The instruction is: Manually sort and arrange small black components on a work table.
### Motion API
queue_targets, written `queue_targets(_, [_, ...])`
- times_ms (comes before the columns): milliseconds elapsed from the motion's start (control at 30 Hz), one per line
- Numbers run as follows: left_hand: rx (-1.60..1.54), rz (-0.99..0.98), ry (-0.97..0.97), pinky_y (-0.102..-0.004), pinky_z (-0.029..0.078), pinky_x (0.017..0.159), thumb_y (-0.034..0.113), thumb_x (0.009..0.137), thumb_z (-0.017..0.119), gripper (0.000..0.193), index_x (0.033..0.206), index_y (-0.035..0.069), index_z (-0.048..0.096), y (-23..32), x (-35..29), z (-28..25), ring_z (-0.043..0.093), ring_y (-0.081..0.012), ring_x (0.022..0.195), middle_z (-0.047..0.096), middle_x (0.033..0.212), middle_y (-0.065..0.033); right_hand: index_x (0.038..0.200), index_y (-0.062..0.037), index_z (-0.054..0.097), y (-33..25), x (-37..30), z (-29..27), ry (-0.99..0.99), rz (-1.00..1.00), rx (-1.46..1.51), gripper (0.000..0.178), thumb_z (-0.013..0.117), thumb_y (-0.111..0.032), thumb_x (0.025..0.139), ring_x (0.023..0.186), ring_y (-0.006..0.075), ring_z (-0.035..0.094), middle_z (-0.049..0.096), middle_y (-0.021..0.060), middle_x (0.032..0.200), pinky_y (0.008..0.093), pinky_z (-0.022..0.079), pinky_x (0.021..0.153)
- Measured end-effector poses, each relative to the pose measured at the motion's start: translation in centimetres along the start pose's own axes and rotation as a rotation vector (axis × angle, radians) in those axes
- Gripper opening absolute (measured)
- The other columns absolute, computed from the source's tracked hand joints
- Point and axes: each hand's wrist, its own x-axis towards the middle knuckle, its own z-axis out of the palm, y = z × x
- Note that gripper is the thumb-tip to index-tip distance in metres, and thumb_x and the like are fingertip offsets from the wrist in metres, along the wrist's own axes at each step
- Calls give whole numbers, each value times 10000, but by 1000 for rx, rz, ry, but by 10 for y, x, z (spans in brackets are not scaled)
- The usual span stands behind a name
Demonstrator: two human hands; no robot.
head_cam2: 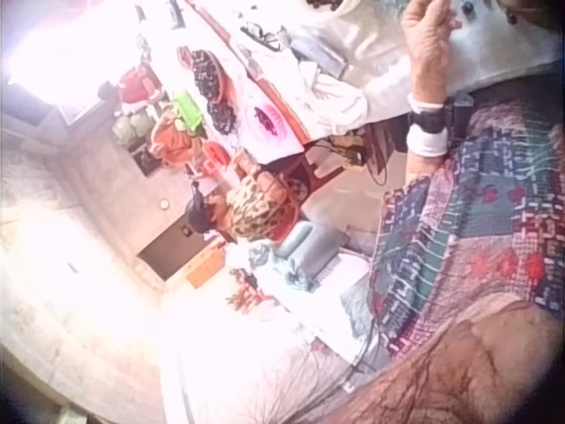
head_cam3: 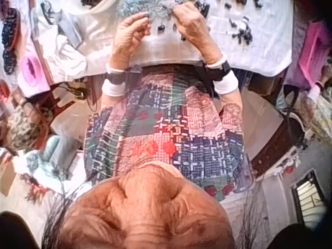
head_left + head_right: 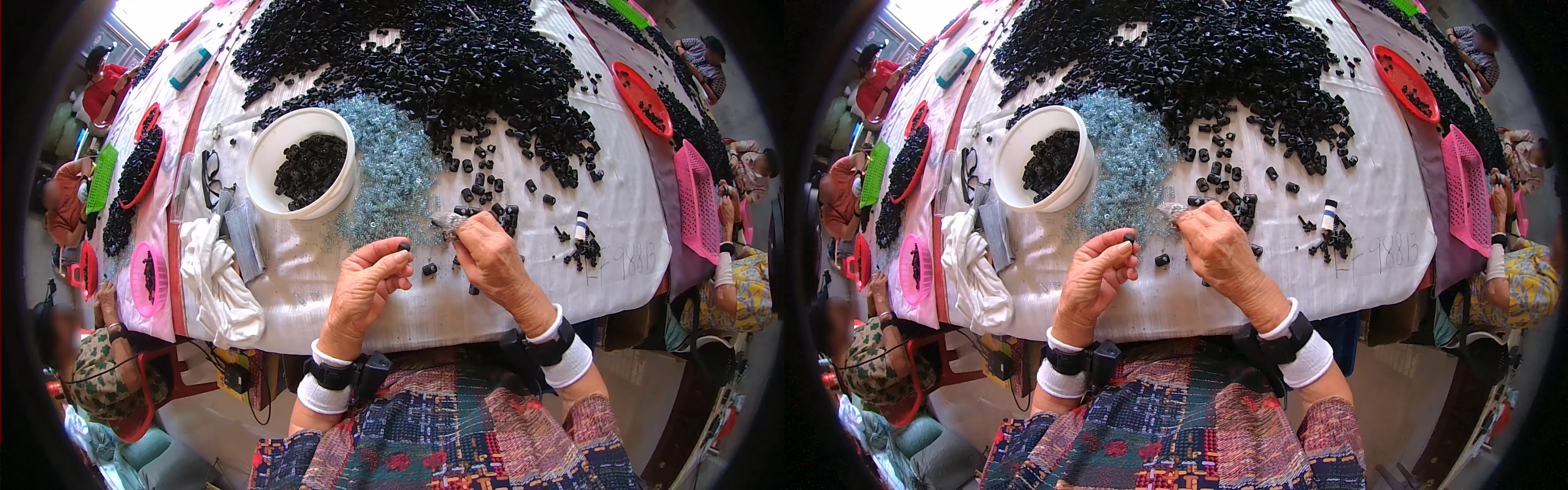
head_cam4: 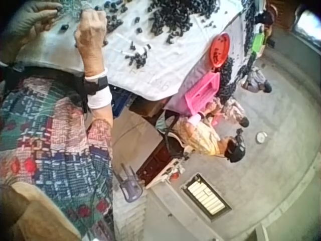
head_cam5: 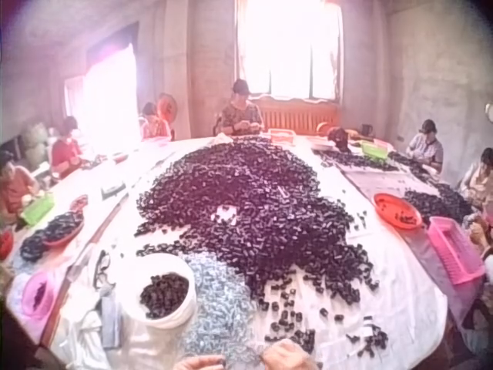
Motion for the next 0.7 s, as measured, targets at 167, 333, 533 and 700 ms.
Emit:
queue_targets(167, [1, -26, -35, -260, 534, 614, 41, 841, 606, 192, 1032, 19, 606, -2, -2, 2, 633, -146, 727, 649, 893, -99, 961, -37, 577, 0, 9, 15, -112, -94, -97, 264, 556, -12, 699, 863, 248, 543, 605, 68, 868, 349, 437, 757])
queue_targets(333, [24, -56, -60, -266, 541, 618, 26, 835, 608, 169, 1004, 31, 591, -7, -3, -1, 638, -152, 743, 647, 924, -116, 947, -41, 585, 17, -5, 3, -107, -28, -206, 262, 569, -20, 687, 881, 240, 542, 609, 65, 901, 348, 427, 763])
queue_targets(533, [34, -73, -76, -266, 540, 620, 20, 825, 622, 189, 1009, 37, 583, -10, -3, 7, 637, -164, 742, 647, 924, -128, 873, 5, 565, 27, -14, -11, 52, 49, -43, 197, 612, 29, 683, 846, 297, 540, 580, 119, 842, 391, 441, 747])
queue_targets(700, [57, -76, -57, -264, 538, 615, 22, 820, 630, 190, 1004, 32, 583, -13, -3, 7, 638, -169, 743, 648, 915, -130, 837, -13, 564, 22, -14, -17, 108, 63, -106, 160, 611, 22, 688, 834, 285, 538, 570, 102, 811, 381, 431, 731])
